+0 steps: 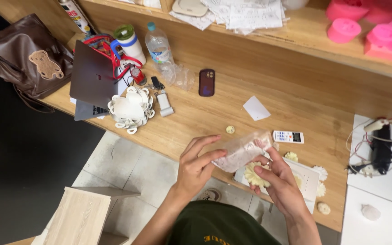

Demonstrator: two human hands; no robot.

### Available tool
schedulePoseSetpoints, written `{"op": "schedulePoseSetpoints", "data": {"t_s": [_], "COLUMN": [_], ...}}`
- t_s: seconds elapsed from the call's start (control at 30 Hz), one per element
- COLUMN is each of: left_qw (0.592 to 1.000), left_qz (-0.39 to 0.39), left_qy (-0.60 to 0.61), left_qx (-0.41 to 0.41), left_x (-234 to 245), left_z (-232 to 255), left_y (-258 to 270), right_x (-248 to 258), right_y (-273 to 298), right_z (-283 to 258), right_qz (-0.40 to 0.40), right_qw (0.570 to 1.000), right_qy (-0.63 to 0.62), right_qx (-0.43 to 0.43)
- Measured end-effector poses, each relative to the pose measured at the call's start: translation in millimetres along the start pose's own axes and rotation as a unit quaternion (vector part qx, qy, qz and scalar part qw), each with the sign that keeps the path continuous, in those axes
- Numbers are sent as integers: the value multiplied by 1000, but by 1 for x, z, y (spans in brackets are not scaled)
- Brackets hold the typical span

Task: Refining flower-shaped wax items and packaging them into bags and decorative boxes.

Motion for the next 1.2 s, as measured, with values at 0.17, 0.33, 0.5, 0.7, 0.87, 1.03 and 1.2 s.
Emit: {"op": "schedulePoseSetpoints", "data": {"t_s": [0.17,0.33,0.5,0.7,0.87,1.03,1.2], "left_qw": [998,995,992,727,622,696,665], "left_qz": [-11,-22,15,-82,-29,52,20], "left_qy": [32,35,2,450,621,559,568], "left_qx": [57,95,125,513,477,448,485], "left_x": [-4,-10,-14,-52,-78,-82,-81], "left_z": [-10,-19,-16,-89,-66,-76,-60], "left_y": [2,9,-7,52,29,23,20], "right_x": [-1,12,25,31,28,36,68], "right_y": [-3,-5,-4,10,16,26,8], "right_z": [-5,7,15,4,9,13,61], "right_qz": [-2,21,84,145,130,122,168], "right_qw": [999,999,995,986,991,992,982], "right_qy": [0,-14,-51,-60,-33,35,78], "right_qx": [32,30,27,52,31,9,43]}}
Point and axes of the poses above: each hand's wrist, its own y-axis away from the middle knuckle, its own x-axis out of the back of the hand, z = x × y, the point moved 5 cm from there along -y, towards the middle knuckle, and after that the axes turned 14 degrees about y, right-handed, at the moved point
